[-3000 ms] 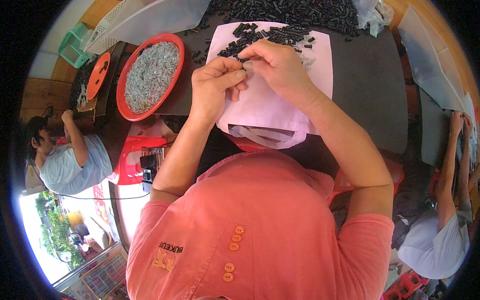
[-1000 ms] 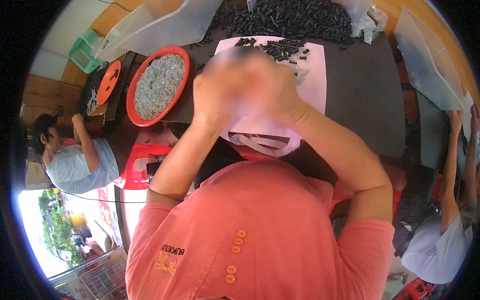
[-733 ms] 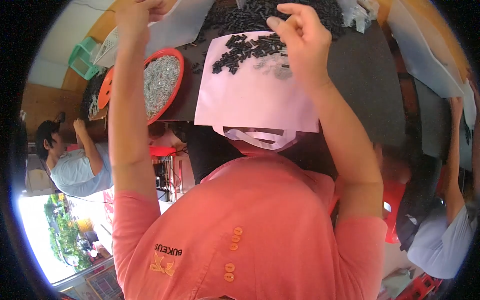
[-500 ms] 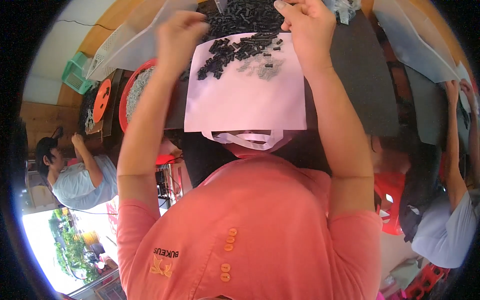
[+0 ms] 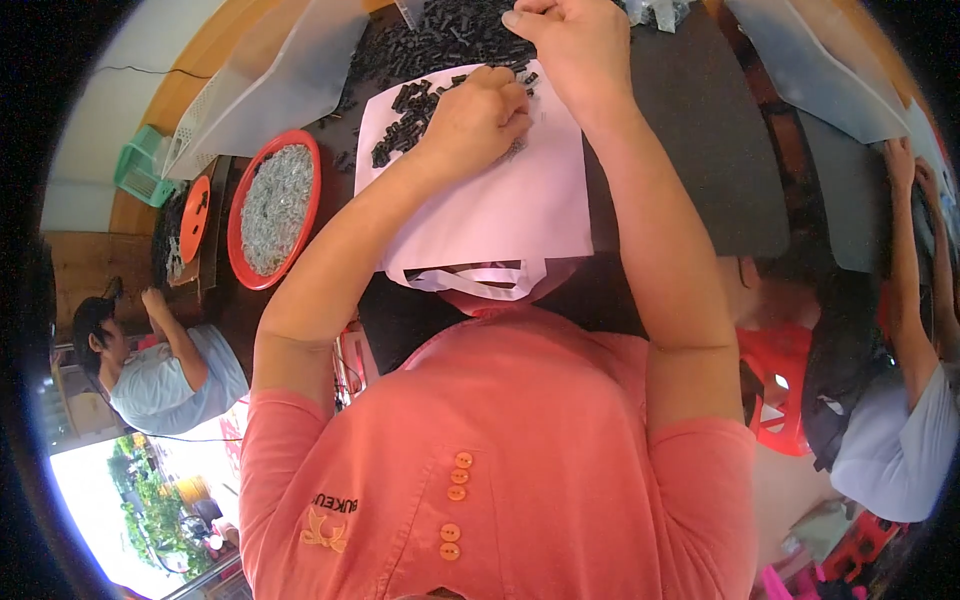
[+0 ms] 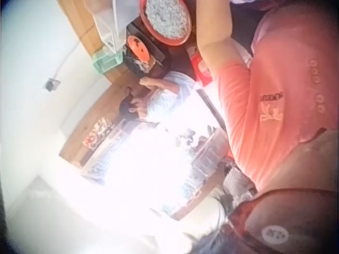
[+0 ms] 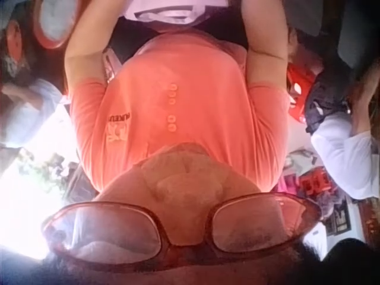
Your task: The person assembles small black plastic components by hand, inserting white pins into them.
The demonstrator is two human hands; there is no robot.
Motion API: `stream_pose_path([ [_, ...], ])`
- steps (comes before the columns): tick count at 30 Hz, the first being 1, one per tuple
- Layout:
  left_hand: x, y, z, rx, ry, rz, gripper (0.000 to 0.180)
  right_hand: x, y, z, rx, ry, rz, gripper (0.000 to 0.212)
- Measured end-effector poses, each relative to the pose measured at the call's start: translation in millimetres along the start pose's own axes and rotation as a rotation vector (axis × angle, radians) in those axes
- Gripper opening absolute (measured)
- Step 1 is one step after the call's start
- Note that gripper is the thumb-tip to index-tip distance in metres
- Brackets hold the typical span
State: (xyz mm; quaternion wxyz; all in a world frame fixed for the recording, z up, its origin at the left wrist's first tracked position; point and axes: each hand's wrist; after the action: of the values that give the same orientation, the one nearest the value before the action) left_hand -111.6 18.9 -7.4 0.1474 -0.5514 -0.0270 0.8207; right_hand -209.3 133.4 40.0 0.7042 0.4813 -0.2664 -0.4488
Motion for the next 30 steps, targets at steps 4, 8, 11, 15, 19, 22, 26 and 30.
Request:
stream_pose_path([
  [4,-5,0,4,0.018,0.031,0.063,0.014,-14,-81,29,-0.091,0.001,-0.257,0.011],
  [8,-17,14,-17,-0.06,0.081,0.08,0.013,5,-5,-3,-0.099,0.109,-0.248,0.01],
  [11,-15,11,-17,-0.039,-0.011,-0.02,0.012,-1,-5,-4,0.052,0.184,-0.14,0.014],
  [15,-6,-6,-2,-0.033,-0.09,-0.033,0.013,1,0,-7,-0.008,0.146,-0.162,0.014],
  [19,9,-8,9,-0.009,0.007,0.064,0.014,0,-3,-5,-0.01,0.127,-0.081,0.013],
  [22,14,-5,9,-0.041,0.042,0.118,0.016,-2,-3,-2,-0.023,0.109,-0.063,0.012],
  [26,10,-8,5,-0.018,0.037,0.127,0.015,-3,-5,-1,-0.047,0.114,-0.003,0.01],
  [30,2,-8,6,0.018,-0.069,0.006,0.017,-4,0,-6,-0.054,0.114,0.013,0.009],
])
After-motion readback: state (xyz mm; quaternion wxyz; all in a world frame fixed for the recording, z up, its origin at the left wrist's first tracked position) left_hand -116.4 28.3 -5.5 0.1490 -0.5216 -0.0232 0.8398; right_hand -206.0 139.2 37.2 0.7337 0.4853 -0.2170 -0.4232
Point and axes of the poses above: each hand's wrist, its own z-axis towards the middle knuckle, its own x-axis out of the palm, y = z × x, and after that the axes turned 5 degrees about y, right-handed
